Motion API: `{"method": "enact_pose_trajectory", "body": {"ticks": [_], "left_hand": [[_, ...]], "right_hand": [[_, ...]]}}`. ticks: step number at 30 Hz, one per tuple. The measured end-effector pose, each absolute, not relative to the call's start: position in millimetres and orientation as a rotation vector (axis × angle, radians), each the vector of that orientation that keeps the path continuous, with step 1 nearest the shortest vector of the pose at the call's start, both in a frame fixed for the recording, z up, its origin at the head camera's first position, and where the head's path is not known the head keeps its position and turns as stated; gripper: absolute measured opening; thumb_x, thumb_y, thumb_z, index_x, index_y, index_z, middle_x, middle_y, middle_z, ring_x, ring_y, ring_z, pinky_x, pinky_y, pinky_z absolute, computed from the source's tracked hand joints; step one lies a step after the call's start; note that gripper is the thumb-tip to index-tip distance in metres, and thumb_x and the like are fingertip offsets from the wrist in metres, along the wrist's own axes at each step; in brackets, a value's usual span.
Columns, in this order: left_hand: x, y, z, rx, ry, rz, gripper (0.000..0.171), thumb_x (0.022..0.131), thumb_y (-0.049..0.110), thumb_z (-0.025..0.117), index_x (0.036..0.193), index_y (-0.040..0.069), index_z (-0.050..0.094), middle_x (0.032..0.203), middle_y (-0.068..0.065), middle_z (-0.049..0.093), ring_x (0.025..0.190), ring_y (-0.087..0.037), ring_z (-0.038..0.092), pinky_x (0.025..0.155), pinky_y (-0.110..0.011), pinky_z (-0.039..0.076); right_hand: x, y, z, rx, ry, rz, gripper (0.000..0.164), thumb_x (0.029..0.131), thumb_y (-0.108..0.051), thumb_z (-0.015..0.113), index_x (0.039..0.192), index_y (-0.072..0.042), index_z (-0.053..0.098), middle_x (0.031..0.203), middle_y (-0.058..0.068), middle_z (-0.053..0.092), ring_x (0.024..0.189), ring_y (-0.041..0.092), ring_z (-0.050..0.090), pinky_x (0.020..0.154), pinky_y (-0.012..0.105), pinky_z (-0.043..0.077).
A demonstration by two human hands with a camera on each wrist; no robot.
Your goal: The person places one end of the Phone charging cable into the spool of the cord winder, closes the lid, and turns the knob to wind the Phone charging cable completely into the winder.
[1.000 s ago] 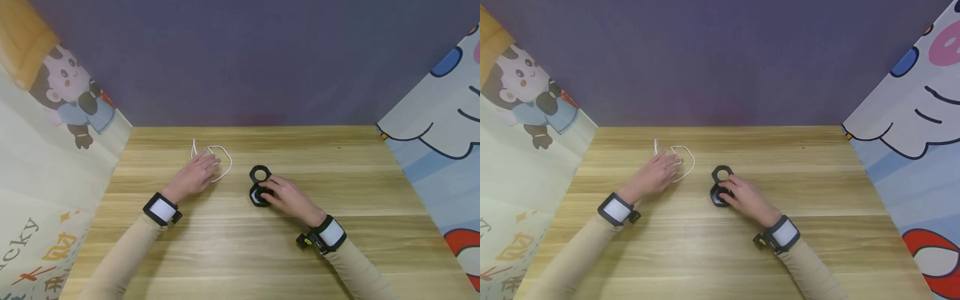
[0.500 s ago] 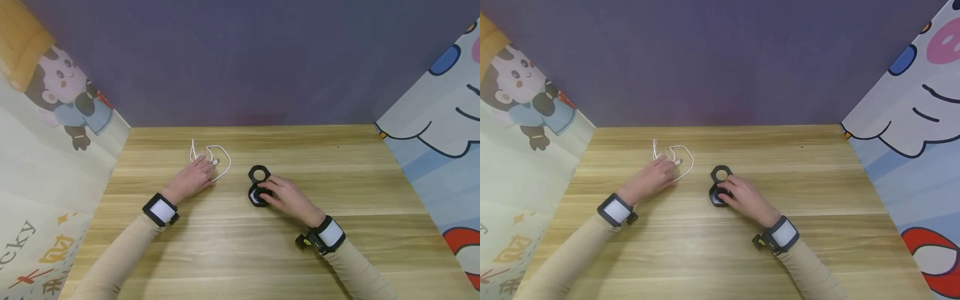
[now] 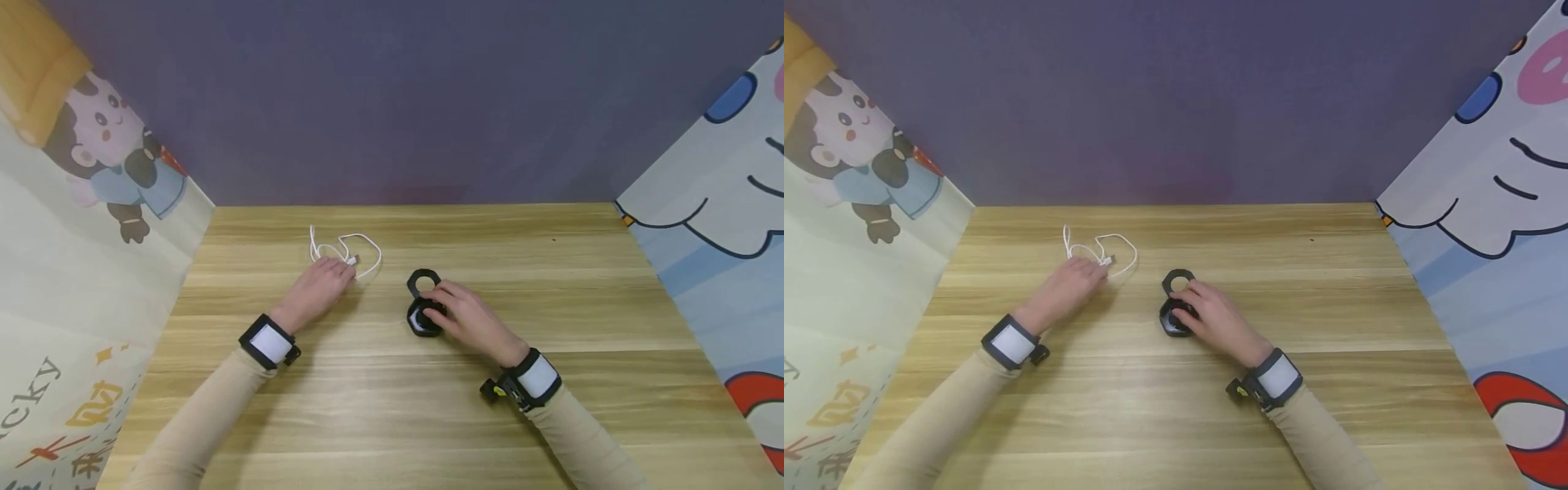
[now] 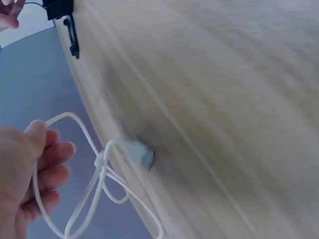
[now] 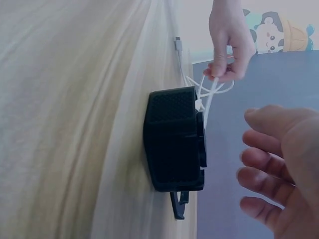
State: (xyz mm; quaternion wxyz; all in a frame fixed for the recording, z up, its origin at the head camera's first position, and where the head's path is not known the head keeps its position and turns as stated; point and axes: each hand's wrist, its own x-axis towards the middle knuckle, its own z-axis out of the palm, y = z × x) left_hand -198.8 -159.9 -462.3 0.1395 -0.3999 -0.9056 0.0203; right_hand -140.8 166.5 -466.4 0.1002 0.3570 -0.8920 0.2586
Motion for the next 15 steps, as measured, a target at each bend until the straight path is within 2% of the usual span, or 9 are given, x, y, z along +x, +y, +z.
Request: {"method": "enact_pose_trajectory", "body": {"ticks": [3,8,15], "left_hand": [[-199,-158,-458,-1.124,-2.578,-0.043,0.018,0.105,0.015,0.06,0.115,0.0,0.062,0.104,-0.015,0.076,0.095,-0.028,0.07,0.09,-0.04,0.055],[-200,-154,-455,-1.113,-2.483,-0.217,0.012,0.102,0.011,0.062,0.109,0.002,0.062,0.093,-0.011,0.075,0.082,-0.025,0.065,0.077,-0.037,0.054],[-200,-148,-449,-1.079,-2.39,-0.382,0.01,0.098,0.01,0.066,0.106,0.003,0.066,0.093,-0.009,0.073,0.082,-0.024,0.064,0.076,-0.036,0.054]], "right_hand": [[-143,164,-464,1.033,-2.616,0.764,0.032,0.099,-0.021,0.073,0.125,-0.003,0.071,0.106,0.005,0.065,0.084,0.013,0.058,0.07,0.03,0.053],[-147,158,-459,1.004,-2.59,0.766,0.035,0.099,-0.02,0.072,0.129,-0.002,0.069,0.106,0.007,0.064,0.084,0.015,0.056,0.07,0.031,0.052],[-156,148,-452,0.977,-2.535,0.815,0.04,0.1,-0.019,0.071,0.137,-0.004,0.064,0.119,0.01,0.064,0.098,0.022,0.058,0.078,0.034,0.051]]}}
